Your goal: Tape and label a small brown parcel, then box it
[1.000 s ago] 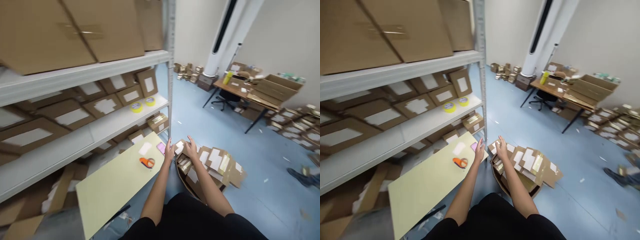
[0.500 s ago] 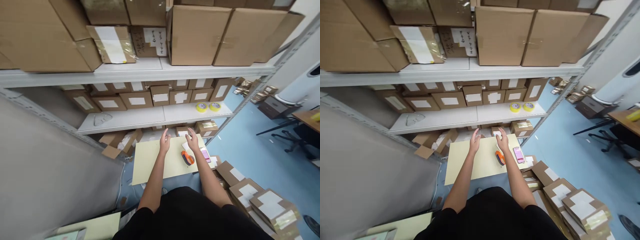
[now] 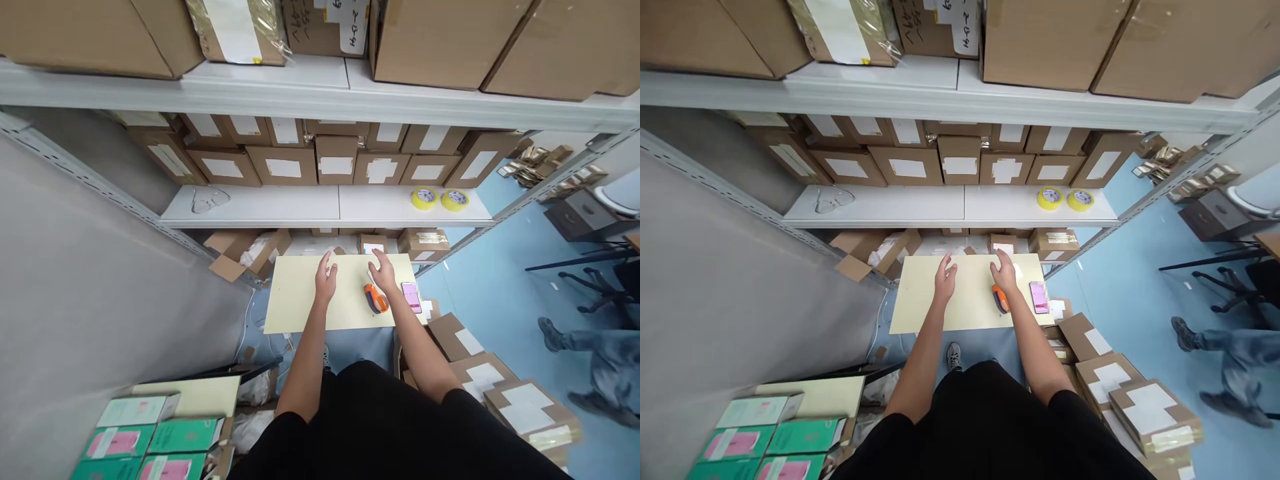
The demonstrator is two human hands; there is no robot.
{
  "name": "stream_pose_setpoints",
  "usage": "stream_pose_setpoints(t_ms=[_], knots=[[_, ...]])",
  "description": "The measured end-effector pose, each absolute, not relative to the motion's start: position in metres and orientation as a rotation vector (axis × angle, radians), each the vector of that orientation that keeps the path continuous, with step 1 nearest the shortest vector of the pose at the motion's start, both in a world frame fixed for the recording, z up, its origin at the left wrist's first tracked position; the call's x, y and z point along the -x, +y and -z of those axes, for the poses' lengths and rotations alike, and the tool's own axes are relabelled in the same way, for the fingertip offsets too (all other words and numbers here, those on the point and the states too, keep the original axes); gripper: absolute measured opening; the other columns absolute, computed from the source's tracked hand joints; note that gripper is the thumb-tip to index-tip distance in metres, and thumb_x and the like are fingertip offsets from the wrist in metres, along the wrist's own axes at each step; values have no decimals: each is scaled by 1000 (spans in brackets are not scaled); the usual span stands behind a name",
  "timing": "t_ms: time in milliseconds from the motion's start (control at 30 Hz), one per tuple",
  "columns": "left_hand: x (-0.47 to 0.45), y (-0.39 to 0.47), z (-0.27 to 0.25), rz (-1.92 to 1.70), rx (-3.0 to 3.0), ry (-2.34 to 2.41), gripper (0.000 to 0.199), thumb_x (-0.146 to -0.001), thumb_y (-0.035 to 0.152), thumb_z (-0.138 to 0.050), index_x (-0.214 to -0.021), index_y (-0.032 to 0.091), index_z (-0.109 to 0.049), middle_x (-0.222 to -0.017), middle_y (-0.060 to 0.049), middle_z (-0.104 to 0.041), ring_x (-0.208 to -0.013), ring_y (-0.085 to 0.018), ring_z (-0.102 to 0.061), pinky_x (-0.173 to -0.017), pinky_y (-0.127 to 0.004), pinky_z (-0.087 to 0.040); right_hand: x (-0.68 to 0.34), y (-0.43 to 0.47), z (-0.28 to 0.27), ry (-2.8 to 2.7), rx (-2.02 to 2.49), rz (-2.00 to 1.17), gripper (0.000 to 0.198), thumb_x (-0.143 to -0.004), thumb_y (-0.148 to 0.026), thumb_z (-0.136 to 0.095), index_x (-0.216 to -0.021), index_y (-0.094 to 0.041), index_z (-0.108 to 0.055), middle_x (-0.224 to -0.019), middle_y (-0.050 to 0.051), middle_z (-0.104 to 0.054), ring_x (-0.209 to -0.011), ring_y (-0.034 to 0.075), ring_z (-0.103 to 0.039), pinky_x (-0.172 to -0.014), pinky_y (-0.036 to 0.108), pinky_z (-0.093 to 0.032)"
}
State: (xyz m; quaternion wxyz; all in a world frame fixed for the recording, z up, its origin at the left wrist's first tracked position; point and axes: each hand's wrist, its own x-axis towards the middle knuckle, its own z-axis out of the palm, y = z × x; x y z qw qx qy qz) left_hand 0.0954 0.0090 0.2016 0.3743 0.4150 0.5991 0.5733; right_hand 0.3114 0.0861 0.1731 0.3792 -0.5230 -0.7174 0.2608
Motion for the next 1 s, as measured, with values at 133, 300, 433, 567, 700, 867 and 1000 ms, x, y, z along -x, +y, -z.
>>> stream_pose_setpoints(t_ms=[133,300,433,567,700,867,1000], knots=[[-124,-5,-169,-1420,-1010,1579,54,-98,47,-56,-148,28,-50,-157,-8,-47,-145,-29,-43,-116,-44,-39,-342,81,-123,-1864,1426,-712,51,-90,-32,-52,-138,-16,-59,-145,14,-58,-137,30,-51,-117,49,-39],[-157,-40,-118,-1352,-909,1641,57,-97,54,-55,-147,28,-50,-156,-9,-47,-145,-29,-43,-116,-43,-39,-368,65,-48,-1823,1681,-873,33,-85,-35,-59,-111,-18,-70,-118,14,-71,-113,30,-64,-102,43,-48],[-175,-73,-84,-1333,-834,1678,60,-95,59,-56,-147,29,-51,-157,-9,-47,-144,-29,-44,-116,-43,-40,-374,39,-1,-1803,1909,-1033,15,-81,-31,-67,-89,-19,-68,-95,14,-73,-98,29,-67,-93,39,-50],[-185,-92,-71,-1322,-785,1722,60,-95,59,-55,-146,28,-51,-156,-10,-48,-142,-29,-47,-116,-43,-39,-374,15,25,-1769,2008,-1097,28,-81,-29,-69,-106,-17,-65,-109,16,-72,-106,29,-66,-93,38,-48],[-186,-98,-72,-1336,-782,1731,60,-95,59,-57,-145,27,-52,-154,-11,-50,-140,-28,-49,-114,-42,-42,-367,7,32,-1734,2121,-1168,41,-81,-27,-70,-119,-12,-61,-115,18,-69,-109,29,-65,-93,37,-48],[-174,-98,-77,-1355,-797,1720,61,-93,58,-61,-143,25,-54,-149,-13,-55,-133,-28,-56,-111,-43,-45,-359,15,14,-1716,2214,-1238,38,-80,-12,-67,-117,-6,-60,-111,21,-68,-110,29,-66,-93,34,-46],[-159,-88,-90,-1370,-824,1688,61,-92,57,-63,-143,24,-54,-143,-14,-59,-130,-27,-58,-108,-43,-47,-351,25,-24,-1724,2142,-1215,38,-72,-9,-69,-110,-9,-61,-108,18,-68,-110,31,-66,-90,34,-48]])
